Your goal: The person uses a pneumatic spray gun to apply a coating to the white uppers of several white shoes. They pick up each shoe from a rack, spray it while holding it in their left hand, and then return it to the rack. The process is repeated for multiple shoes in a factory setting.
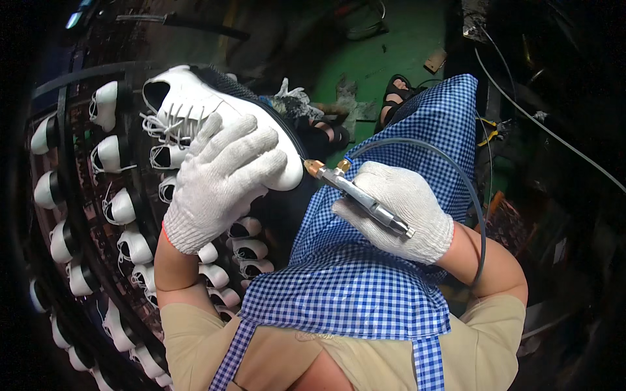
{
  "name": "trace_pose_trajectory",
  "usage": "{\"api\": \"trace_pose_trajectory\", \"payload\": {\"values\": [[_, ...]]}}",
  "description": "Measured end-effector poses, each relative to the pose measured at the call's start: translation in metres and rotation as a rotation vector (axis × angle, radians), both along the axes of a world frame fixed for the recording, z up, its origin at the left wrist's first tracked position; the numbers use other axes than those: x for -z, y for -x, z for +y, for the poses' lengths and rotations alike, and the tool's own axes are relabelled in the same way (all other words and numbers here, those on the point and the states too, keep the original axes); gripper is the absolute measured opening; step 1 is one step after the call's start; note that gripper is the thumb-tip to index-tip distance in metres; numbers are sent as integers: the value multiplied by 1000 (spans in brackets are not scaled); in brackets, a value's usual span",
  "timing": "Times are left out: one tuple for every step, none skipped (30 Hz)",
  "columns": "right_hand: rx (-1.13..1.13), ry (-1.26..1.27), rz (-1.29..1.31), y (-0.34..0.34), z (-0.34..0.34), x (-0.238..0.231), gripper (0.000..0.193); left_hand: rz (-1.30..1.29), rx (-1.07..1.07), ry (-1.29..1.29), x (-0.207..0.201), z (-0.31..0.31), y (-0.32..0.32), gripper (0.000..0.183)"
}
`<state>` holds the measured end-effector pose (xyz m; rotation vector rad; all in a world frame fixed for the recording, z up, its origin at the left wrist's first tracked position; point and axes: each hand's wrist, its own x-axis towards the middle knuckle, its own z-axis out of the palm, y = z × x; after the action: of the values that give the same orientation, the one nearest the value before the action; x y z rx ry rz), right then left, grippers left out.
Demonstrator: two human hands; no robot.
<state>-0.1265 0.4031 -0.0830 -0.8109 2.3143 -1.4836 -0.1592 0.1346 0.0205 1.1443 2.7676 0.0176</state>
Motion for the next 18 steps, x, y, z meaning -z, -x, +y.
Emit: {"api": "trace_pose_trajectory", "payload": {"values": [[21, -15, 3, 1, 3, -1, 20, -19, -11, 1, 1, 3, 6, 48], [42, -10, 13, 1, 5, -2, 19, -26, -2, 7, -1, 7, 10, 52], [74, 0, 39, 3, 7, -1, 19, -24, -23, -4, -1, 12, 15, 53], [105, 9, 65, 4, 9, 2, 19, -22, -45, -15, -1, 16, 19, 55], [135, 17, 91, 5, 10, 5, 18, -20, -67, -27, 0, 20, 24, 56], [173, 31, 112, 7, 10, 7, 18, -17, -70, -9, -1, 21, 29, 60], [210, 44, 132, 10, 9, 9, 17, 8, -100, -25, 0, 24, 33, 60], [247, 57, 153, 13, 7, 10, 17, 31, -130, -42, 3, 27, 37, 60], [286, 75, 159, 16, 4, 12, 16, 55, -164, -57, 6, 28, 39, 61], [323, 93, 165, 22, 0, 15, 15, 107, -150, -31, 8, 30, 45, 60], [360, 110, 170, 29, -5, 17, 14, 135, -169, -31, 12, 32, 52, 59], [384, 184, 196, 38, -10, 18, 13, 165, -193, -26, 16, 32, 57, 59], [433, 234, 215, 46, -18, 23, 15, 194, -216, -21, 17, 34, 63, 58], [475, 274, 204, 54, -26, 26, 16, 199, -250, 17, 17, 36, 70, 57], [517, 315, 191, 63, -34, 29, 17, 240, -270, 56, 18, 37, 77, 55], [525, 279, 203, 72, -40, 32, 20, 280, -286, 92, 21, 39, 84, 53], [535, 329, 142, 80, -47, 33, 21, 319, -303, 129, 24, 40, 92, 50], [546, 364, 118, 90, -55, 38, 22, 325, -302, 175, 23, 41, 99, 41]]}}
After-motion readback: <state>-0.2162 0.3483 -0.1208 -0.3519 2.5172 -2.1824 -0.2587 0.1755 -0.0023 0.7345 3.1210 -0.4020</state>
